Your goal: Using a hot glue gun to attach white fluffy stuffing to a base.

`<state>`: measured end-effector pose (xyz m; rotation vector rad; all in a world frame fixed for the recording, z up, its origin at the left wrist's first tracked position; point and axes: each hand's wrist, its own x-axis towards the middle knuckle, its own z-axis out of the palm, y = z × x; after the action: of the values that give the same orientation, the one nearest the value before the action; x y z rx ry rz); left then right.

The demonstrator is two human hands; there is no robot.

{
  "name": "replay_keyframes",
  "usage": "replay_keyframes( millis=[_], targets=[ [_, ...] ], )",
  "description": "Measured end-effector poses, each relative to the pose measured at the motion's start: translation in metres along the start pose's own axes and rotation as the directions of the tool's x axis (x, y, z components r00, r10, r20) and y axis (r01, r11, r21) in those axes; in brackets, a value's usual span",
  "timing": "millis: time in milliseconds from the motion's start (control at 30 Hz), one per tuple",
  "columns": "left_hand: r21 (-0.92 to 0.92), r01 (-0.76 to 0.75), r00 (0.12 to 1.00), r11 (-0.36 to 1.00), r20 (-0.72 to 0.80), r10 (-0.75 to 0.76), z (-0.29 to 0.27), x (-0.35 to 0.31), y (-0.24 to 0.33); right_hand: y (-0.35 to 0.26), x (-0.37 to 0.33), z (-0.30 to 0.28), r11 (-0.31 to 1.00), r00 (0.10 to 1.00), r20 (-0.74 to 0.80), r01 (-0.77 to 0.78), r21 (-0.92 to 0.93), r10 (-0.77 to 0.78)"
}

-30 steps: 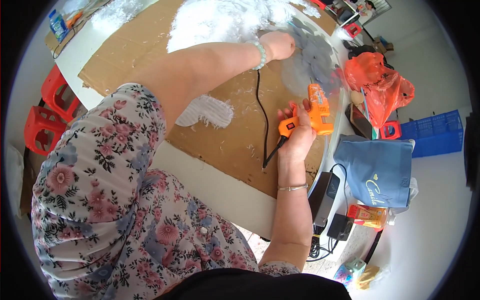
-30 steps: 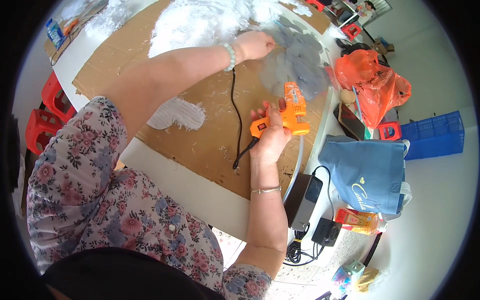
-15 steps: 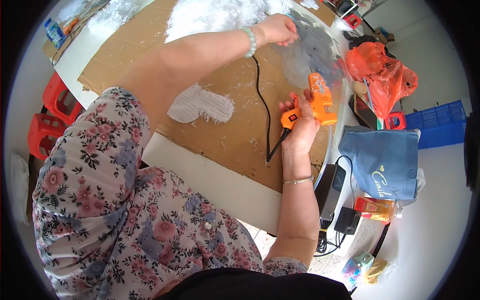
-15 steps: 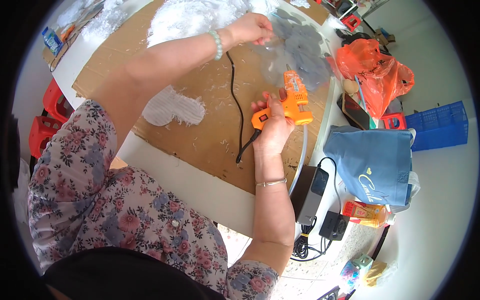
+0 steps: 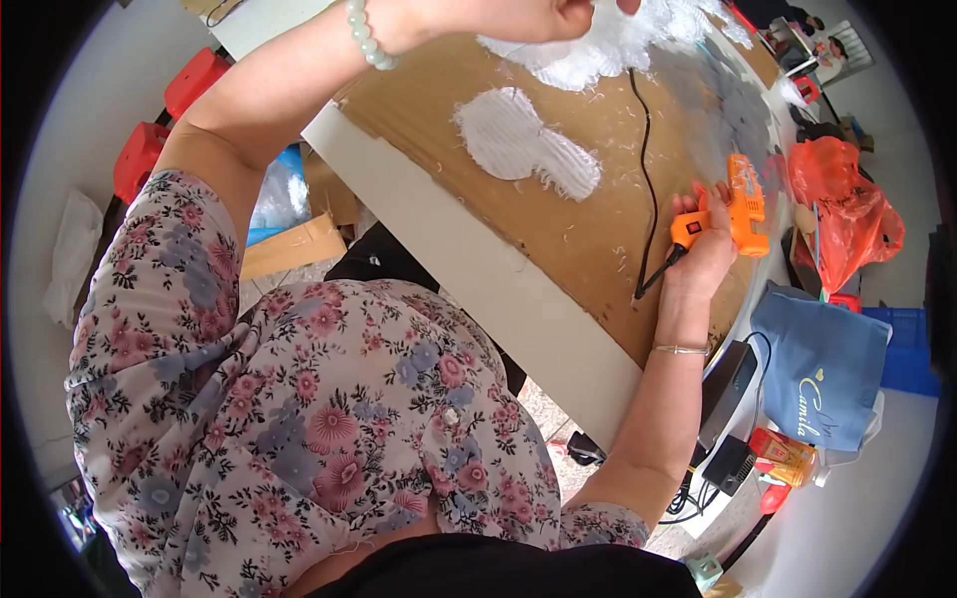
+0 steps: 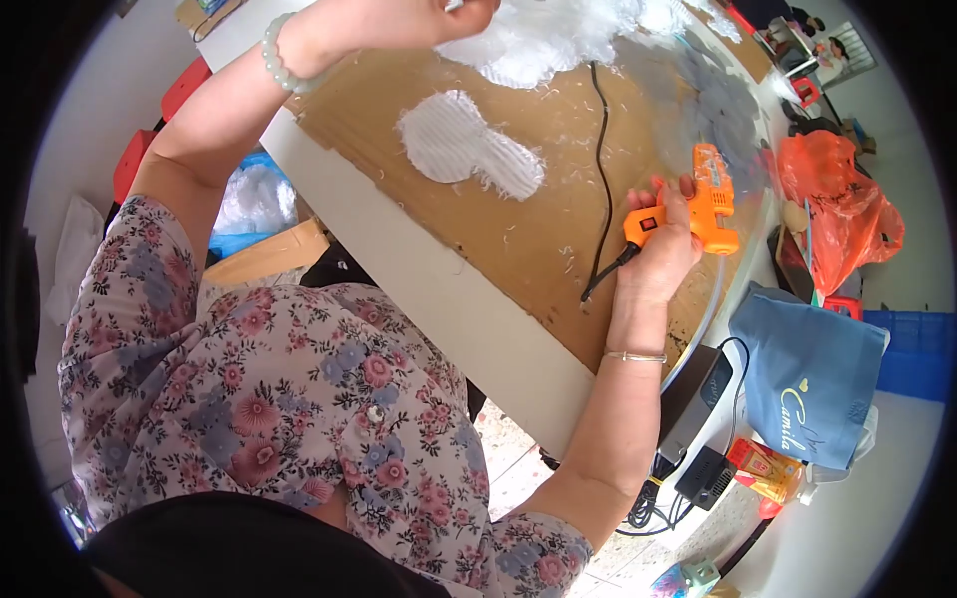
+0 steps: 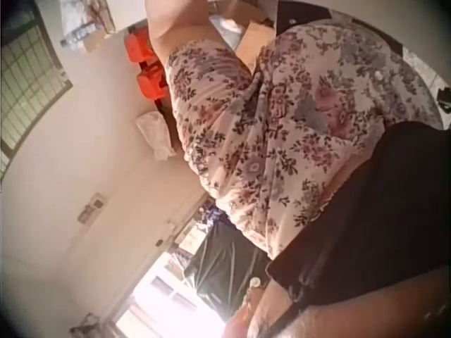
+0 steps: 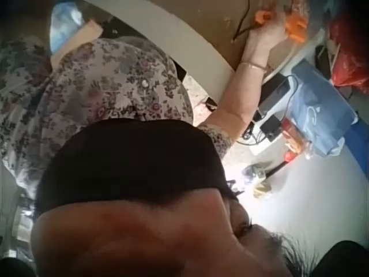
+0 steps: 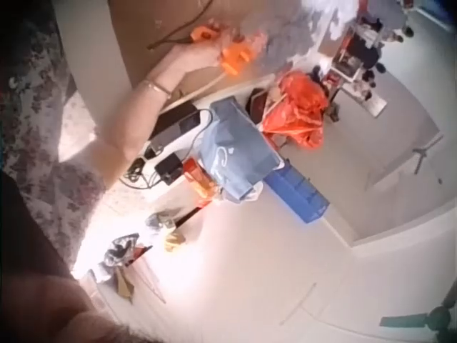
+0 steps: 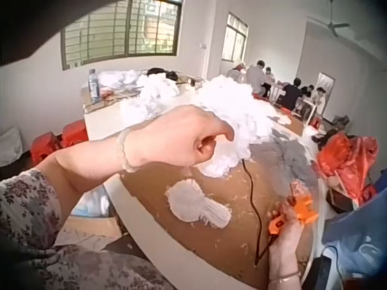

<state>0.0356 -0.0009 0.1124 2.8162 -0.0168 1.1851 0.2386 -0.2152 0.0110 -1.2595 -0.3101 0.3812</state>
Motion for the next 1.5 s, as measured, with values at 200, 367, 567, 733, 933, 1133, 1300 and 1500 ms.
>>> replay_keyframes(
  millis=[200, 367, 567, 733, 933, 1133, 1300, 1500],
  targets=[
    [0.066, -0.234, 0.858, 0.970, 0.482, 0.174, 0.057, -0.035, 0.019, 0.008, 0.001, -0.003, 1.000, 1.000, 0.018, -0.011, 0.029, 0.010],
    [-0.294, 0.201, 0.892, 0.934, 0.450, -0.050, 0.071, -0.053, 0.011, 0.013, -0.005, -0.001, 1.000, 1.000, 0.017, -0.012, -0.025, 0.012],
    [-0.301, 0.254, 0.878, 0.919, 0.470, -0.089, 0.066, -0.078, -0.012, 0.007, 0.002, -0.009, 1.000, 0.999, 0.021, -0.026, -0.017, 0.026],
    [-0.238, 0.186, 0.865, 0.953, 0.500, -0.044, 0.071, -0.082, -0.008, 0.003, 0.004, -0.013, 0.999, 1.000, 0.023, -0.010, -0.049, 0.011],
    [-0.257, 0.208, 0.848, 0.944, 0.529, -0.043, 0.079, -0.078, -0.005, -0.010, -0.022, -0.003, 1.000, 0.994, 0.110, -0.005, -0.008, 0.006],
    [-0.311, 0.159, 0.870, 0.937, 0.493, 0.016, 0.083, -0.076, -0.007, -0.003, -0.062, 0.018, 0.987, 0.916, 0.397, -0.117, 0.114, 0.063],
    [-0.439, 0.308, 0.865, 0.844, 0.499, -0.056, 0.074, -0.073, -0.008, 0.001, -0.073, 0.017, 0.980, 0.888, 0.427, -0.199, 0.019, 0.172],
    [-0.245, -0.020, 0.953, 0.969, 0.288, 0.092, 0.076, -0.074, -0.003, 0.002, -0.074, 0.009, 0.977, 0.891, 0.417, -0.209, 0.030, 0.178]
  ],
)
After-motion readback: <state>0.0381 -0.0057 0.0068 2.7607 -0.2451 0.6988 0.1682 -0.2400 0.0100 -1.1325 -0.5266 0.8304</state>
